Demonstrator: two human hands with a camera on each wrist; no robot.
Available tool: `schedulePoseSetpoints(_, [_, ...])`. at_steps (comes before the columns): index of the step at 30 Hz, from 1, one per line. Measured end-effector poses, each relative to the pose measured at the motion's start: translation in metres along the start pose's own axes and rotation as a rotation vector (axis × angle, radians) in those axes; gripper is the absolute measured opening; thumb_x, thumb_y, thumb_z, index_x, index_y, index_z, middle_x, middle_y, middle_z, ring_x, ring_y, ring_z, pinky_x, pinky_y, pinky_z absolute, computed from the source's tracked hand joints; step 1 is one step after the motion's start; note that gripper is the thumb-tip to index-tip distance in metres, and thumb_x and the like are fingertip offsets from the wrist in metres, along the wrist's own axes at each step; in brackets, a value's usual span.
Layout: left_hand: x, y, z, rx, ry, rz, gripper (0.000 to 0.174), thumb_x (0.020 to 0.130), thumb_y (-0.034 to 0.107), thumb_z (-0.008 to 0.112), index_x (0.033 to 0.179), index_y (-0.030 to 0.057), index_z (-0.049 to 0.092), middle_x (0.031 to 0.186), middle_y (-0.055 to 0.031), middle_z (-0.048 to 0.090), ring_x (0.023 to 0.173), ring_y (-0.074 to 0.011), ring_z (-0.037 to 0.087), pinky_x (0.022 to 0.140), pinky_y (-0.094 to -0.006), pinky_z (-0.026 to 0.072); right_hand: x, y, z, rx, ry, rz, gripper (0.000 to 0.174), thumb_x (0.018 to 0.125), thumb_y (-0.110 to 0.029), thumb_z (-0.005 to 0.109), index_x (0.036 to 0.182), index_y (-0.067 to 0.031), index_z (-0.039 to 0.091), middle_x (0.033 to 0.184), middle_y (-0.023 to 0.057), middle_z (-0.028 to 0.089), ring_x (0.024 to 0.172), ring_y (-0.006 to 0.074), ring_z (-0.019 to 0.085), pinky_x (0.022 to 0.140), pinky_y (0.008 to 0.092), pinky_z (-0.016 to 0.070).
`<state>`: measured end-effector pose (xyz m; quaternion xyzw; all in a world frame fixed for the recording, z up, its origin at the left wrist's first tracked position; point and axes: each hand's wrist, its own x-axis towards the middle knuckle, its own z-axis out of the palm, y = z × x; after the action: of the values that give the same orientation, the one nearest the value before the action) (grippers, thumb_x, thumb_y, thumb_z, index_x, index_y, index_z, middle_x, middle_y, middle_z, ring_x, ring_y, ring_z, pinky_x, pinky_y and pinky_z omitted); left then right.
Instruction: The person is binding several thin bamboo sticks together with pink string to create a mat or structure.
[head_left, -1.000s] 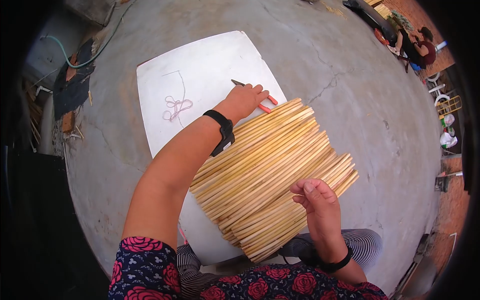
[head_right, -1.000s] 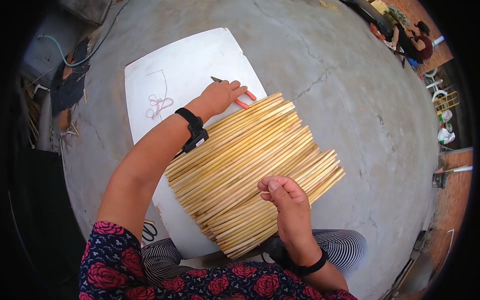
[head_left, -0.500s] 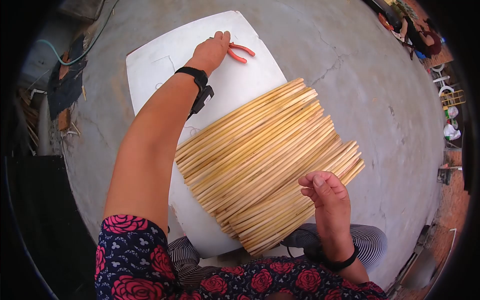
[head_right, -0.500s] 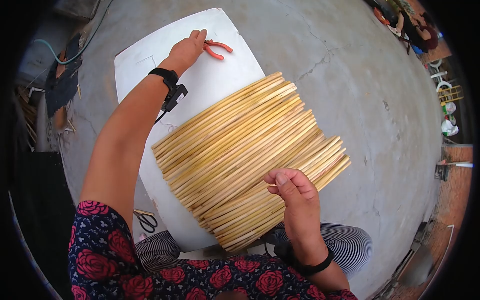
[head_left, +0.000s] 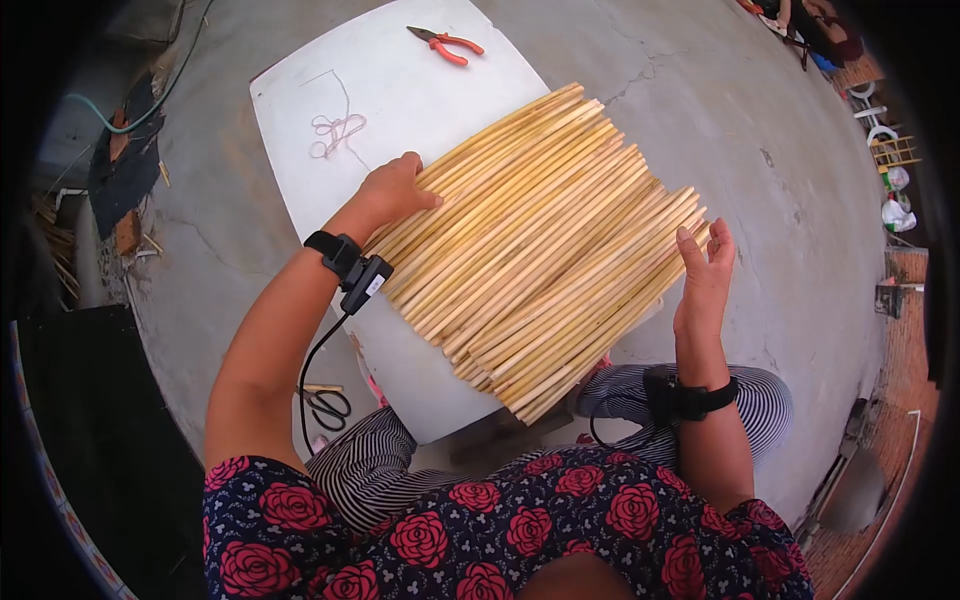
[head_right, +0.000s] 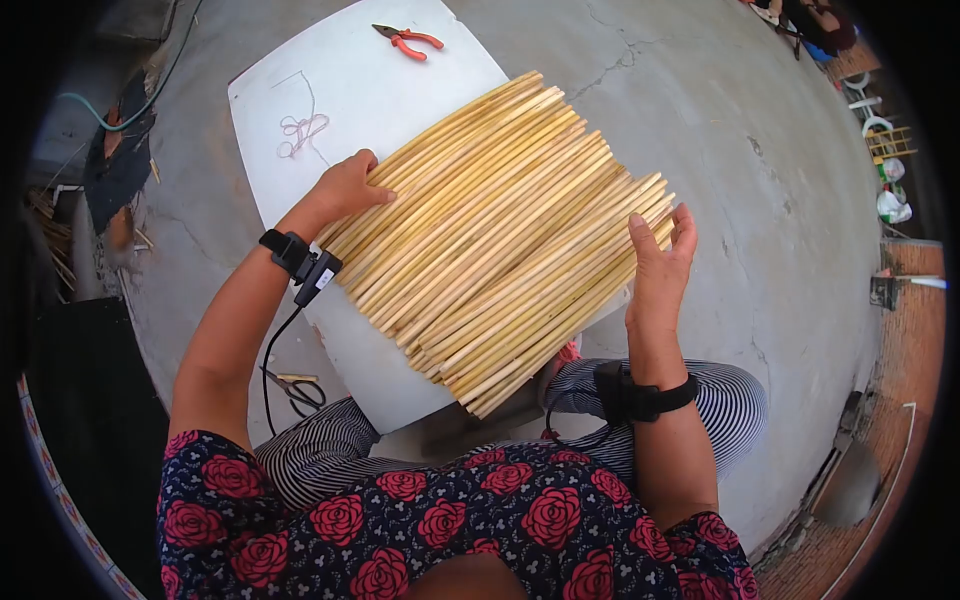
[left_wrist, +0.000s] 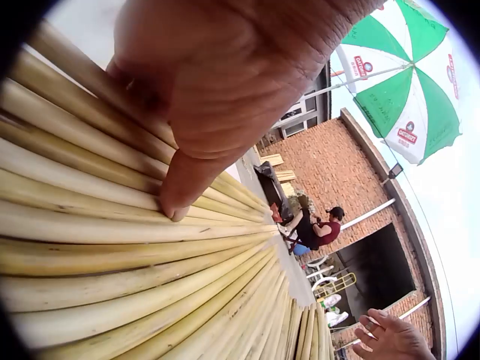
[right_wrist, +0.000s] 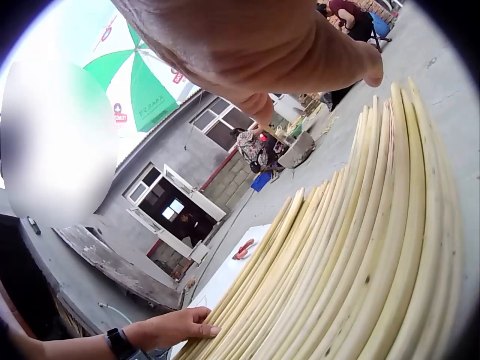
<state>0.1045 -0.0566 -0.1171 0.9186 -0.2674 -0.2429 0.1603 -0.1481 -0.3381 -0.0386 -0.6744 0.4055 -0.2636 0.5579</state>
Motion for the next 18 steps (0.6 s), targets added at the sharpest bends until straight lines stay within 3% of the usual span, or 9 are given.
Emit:
schedulePoseSetpoints(3, [0.004, 0.001, -0.010, 0.012, -0.099, -0.030, 0.042, 0.080, 0.038, 0.069, 0.107, 0.0061, 0.065, 0.113, -0.0167, 0.062, 0.109, -0.0323, 0.058, 0.091, -0.0403, 0.0474, 0.005, 0.019, -0.013, 0.132, -0.007, 0.171, 0.092, 0.082, -0.020, 0.075, 0.150, -0.0024, 0.015, 0.153, 0.0214, 0.022, 0.140, 0.0330, 0.025, 0.112, 0.0417, 0.0257])
schedulePoseSetpoints(6, [0.000, 0.003, -0.001, -0.019, 0.213, -0.032, 0.038, 0.081, 0.036, 0.068, 0.106, 0.0070, 0.066, 0.107, -0.0174, 0.064, 0.105, -0.0326, 0.060, 0.089, -0.0404, 0.0482, 0.010, 0.043, -0.037, 0.019, -0.054, 0.401, 0.101, 0.079, -0.024, 0.077, 0.151, -0.0053, 0.010, 0.152, 0.0206, 0.023, 0.138, 0.0311, 0.029, 0.109, 0.0423, 0.0284])
schedulePoseSetpoints(7, [-0.002, 0.005, -0.001, 0.050, 0.321, 0.014, 0.033, 0.083, 0.034, 0.066, 0.102, 0.0071, 0.066, 0.098, -0.0176, 0.066, 0.098, -0.0319, 0.063, 0.085, -0.0407, 0.0494, 0.004, 0.050, -0.040, 0.040, -0.114, 0.447, 0.107, 0.077, -0.029, 0.080, 0.153, -0.0073, 0.007, 0.151, 0.0231, 0.026, 0.139, 0.0326, 0.028, 0.109, 0.0460, 0.0265])
schedulePoseSetpoints(10, [-0.008, 0.002, -0.023, -0.120, 0.235, -0.024, 0.030, 0.084, 0.032, 0.066, 0.100, 0.0065, 0.064, 0.091, -0.0170, 0.067, 0.089, -0.0318, 0.065, 0.079, -0.0410, 0.0496, -0.007, 0.054, -0.037, 0.115, -0.297, 0.533, 0.108, 0.077, -0.028, 0.081, 0.152, -0.0076, 0.006, 0.149, 0.0213, 0.029, 0.135, 0.0324, 0.033, 0.107, 0.0454, 0.0309])
schedulePoseSetpoints(11, [-0.013, 0.004, -0.026, -0.160, 0.240, -0.003, 0.030, 0.083, 0.031, 0.067, 0.099, 0.0059, 0.064, 0.089, -0.0162, 0.067, 0.085, -0.0306, 0.065, 0.076, -0.0397, 0.0488, -0.009, 0.053, -0.031, -0.061, -0.164, 0.399, 0.098, 0.078, -0.022, 0.079, 0.151, -0.0077, 0.015, 0.144, 0.0222, 0.037, 0.130, 0.0333, 0.038, 0.106, 0.0452, 0.0339])
schedulePoseSetpoints(14, [-0.029, 0.013, -0.032, -0.221, 0.250, 0.026, 0.030, 0.083, 0.031, 0.067, 0.098, 0.0053, 0.064, 0.089, -0.0161, 0.067, 0.083, -0.0294, 0.065, 0.075, -0.0381, 0.0484, -0.001, 0.059, -0.023, -0.696, -0.089, -0.539, 0.088, 0.078, -0.022, 0.077, 0.148, -0.0058, 0.026, 0.141, 0.0230, 0.040, 0.124, 0.0360, 0.043, 0.102, 0.0473, 0.0366])
schedulePoseSetpoints(15, [-0.035, 0.018, -0.034, -0.251, 0.228, 0.041, 0.030, 0.083, 0.031, 0.068, 0.097, 0.0053, 0.064, 0.089, -0.0160, 0.067, 0.082, -0.0285, 0.064, 0.074, -0.0377, 0.0484, -0.004, 0.053, -0.014, -0.780, -0.201, -0.716, 0.077, 0.079, -0.024, 0.075, 0.144, -0.0090, 0.037, 0.142, 0.0219, 0.039, 0.129, 0.0407, 0.037, 0.106, 0.0484, 0.0330])
schedulePoseSetpoints(17, [-0.048, 0.027, -0.046, -0.303, 0.194, 0.066, 0.030, 0.082, 0.032, 0.068, 0.097, 0.0052, 0.064, 0.088, -0.0158, 0.068, 0.081, -0.0268, 0.064, 0.074, -0.0367, 0.0482, -0.017, 0.046, 0.008, -0.860, -0.347, -0.790, 0.075, 0.080, -0.026, 0.076, 0.144, -0.0129, 0.039, 0.145, 0.0186, 0.038, 0.135, 0.0407, 0.032, 0.109, 0.0489, 0.0297])
schedulePoseSetpoints(18, [-0.056, 0.032, -0.053, -0.337, 0.200, 0.106, 0.029, 0.083, 0.029, 0.071, 0.096, 0.0042, 0.065, 0.085, -0.0102, 0.066, 0.078, -0.0217, 0.060, 0.073, -0.0343, 0.0471, -0.023, 0.043, 0.017, -0.900, -0.422, -0.824, 0.075, 0.080, -0.027, 0.076, 0.144, -0.0149, 0.040, 0.146, 0.0169, 0.038, 0.137, 0.0407, 0.029, 0.110, 0.0491, 0.0281])
